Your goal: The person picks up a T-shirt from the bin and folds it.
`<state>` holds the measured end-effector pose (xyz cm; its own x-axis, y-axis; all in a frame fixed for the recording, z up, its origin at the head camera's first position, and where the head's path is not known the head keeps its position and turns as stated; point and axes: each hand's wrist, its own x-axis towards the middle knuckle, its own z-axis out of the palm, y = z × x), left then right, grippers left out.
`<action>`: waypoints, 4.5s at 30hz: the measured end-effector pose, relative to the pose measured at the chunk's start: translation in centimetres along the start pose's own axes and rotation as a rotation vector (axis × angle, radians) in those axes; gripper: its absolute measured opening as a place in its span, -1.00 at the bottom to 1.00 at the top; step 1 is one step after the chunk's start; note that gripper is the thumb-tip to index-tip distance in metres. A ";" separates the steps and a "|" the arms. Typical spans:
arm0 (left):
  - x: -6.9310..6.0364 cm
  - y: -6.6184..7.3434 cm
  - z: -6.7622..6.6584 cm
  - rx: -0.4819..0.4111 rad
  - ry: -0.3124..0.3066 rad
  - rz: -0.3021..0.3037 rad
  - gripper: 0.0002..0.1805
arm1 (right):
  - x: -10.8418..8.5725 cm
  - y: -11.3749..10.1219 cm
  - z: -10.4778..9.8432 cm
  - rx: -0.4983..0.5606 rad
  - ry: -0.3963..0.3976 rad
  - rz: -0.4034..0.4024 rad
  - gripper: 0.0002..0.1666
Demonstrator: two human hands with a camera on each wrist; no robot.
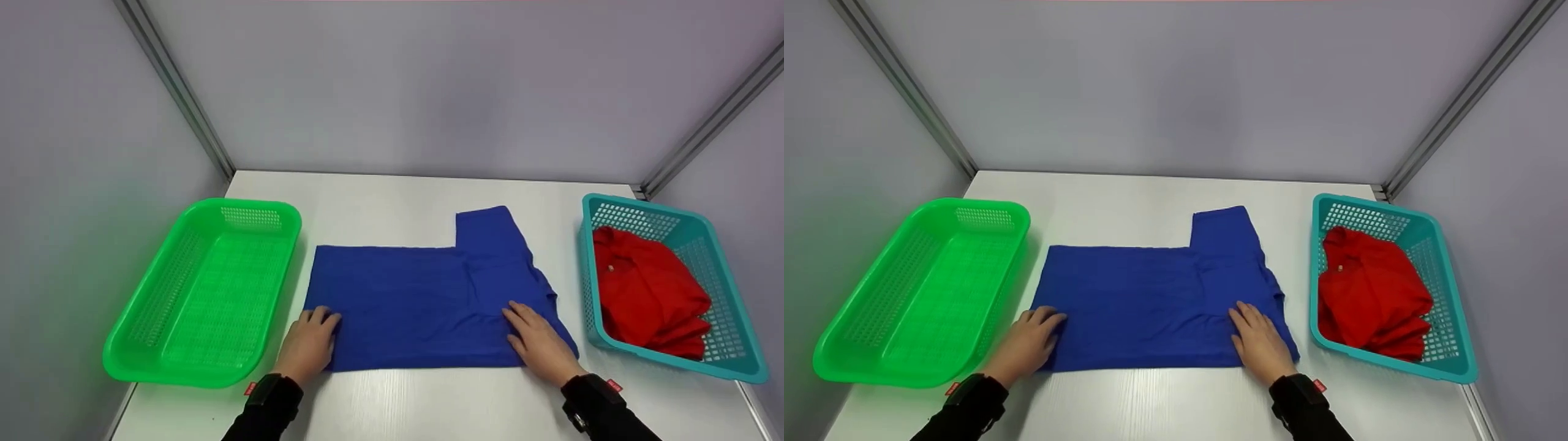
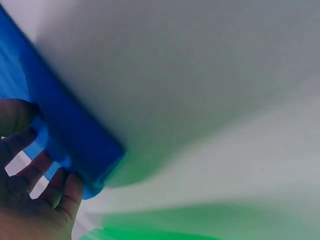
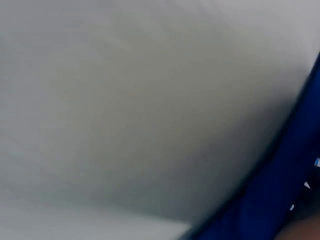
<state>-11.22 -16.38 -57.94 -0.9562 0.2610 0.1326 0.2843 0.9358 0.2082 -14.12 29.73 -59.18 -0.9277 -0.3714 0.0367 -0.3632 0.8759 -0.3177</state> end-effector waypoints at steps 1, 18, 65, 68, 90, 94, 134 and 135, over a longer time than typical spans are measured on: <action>-0.1 0.0 -0.1 -0.001 -0.005 0.003 -0.64 | -0.1 0.0 0.1 -0.021 0.027 -0.006 -0.41; 1.4 -0.1 0.0 0.036 0.000 0.022 -0.70 | 3.5 -0.1 -0.6 -0.080 0.168 -0.059 -0.66; 2.6 0.4 -1.9 0.092 -0.027 -0.059 -0.87 | 7.2 2.8 -4.1 0.167 0.027 0.338 -0.80; 3.1 0.6 -2.6 0.044 -0.063 -0.083 -0.86 | 7.6 2.7 -4.7 0.247 0.054 0.303 -0.71; 8.5 -0.8 -7.0 -0.075 0.250 -0.187 -0.84 | 11.6 0.7 -12.4 0.013 0.552 0.140 -0.91; 8.7 -1.3 -7.2 -0.049 0.296 -0.180 -0.86 | 12.0 0.1 -13.4 0.017 0.569 0.119 -0.89; 1.2 1.4 -3.1 0.069 -0.220 0.062 -0.74 | -1.6 -1.3 -5.5 0.434 -0.308 0.132 -0.28; 1.1 1.5 -2.9 0.040 -0.243 0.045 -0.71 | -1.3 -1.6 -5.2 0.495 -0.298 0.145 -0.25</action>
<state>-11.63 -15.36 -54.64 -0.9326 0.3476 -0.0967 0.3289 0.9292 0.1686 -12.76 30.38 -53.74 -0.8749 -0.3920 -0.2844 -0.0851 0.7026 -0.7065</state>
